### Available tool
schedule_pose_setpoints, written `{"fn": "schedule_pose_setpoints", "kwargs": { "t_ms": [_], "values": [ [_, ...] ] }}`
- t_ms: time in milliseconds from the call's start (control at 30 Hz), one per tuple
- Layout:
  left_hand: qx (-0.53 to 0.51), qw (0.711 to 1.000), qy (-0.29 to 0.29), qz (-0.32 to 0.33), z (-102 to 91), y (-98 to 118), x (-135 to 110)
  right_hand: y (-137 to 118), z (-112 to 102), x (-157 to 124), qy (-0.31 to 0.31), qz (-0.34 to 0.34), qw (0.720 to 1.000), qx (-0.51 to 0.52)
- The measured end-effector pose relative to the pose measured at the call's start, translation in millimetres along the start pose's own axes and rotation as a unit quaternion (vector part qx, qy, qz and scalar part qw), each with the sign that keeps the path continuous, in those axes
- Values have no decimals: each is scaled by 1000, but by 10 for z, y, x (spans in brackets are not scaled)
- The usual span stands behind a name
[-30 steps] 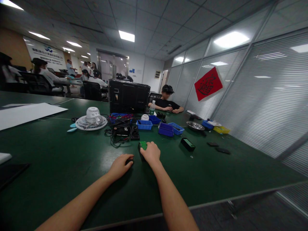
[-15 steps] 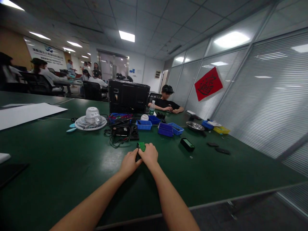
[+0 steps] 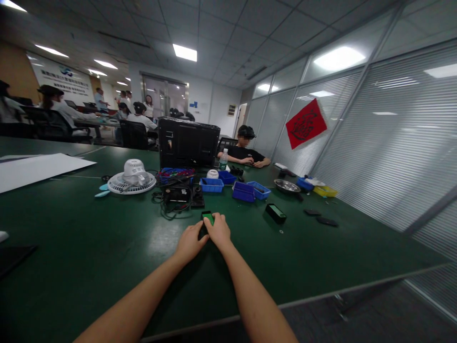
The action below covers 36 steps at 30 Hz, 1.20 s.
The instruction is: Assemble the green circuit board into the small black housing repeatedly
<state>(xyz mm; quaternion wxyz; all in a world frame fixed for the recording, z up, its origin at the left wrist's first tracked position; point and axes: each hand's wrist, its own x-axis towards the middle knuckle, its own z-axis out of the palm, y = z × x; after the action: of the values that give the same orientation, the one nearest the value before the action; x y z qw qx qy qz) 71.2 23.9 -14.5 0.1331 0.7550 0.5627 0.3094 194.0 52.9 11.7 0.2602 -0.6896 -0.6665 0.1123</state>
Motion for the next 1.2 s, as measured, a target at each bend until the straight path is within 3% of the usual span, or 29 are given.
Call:
{"fn": "schedule_pose_setpoints", "kwargs": {
  "t_ms": [133,300,433,633,933,1200],
  "values": [
    [-9,1000,-8,-17,-32,21,-2,136,105,118,-62,51,989,127],
    [-24,999,19,-35,-61,0,8,125,221,103,-145,82,935,313],
    [-7,996,47,-73,-44,-41,17,32,224,21,-191,66,903,379],
    [27,991,60,-113,-119,-58,-18,9,173,-14,-228,0,894,386],
    [46,987,33,-151,-308,-105,-107,110,186,64,-195,-6,910,366],
    [53,982,-8,-179,-647,-331,-330,182,209,96,-196,-38,912,358]
  ]
}}
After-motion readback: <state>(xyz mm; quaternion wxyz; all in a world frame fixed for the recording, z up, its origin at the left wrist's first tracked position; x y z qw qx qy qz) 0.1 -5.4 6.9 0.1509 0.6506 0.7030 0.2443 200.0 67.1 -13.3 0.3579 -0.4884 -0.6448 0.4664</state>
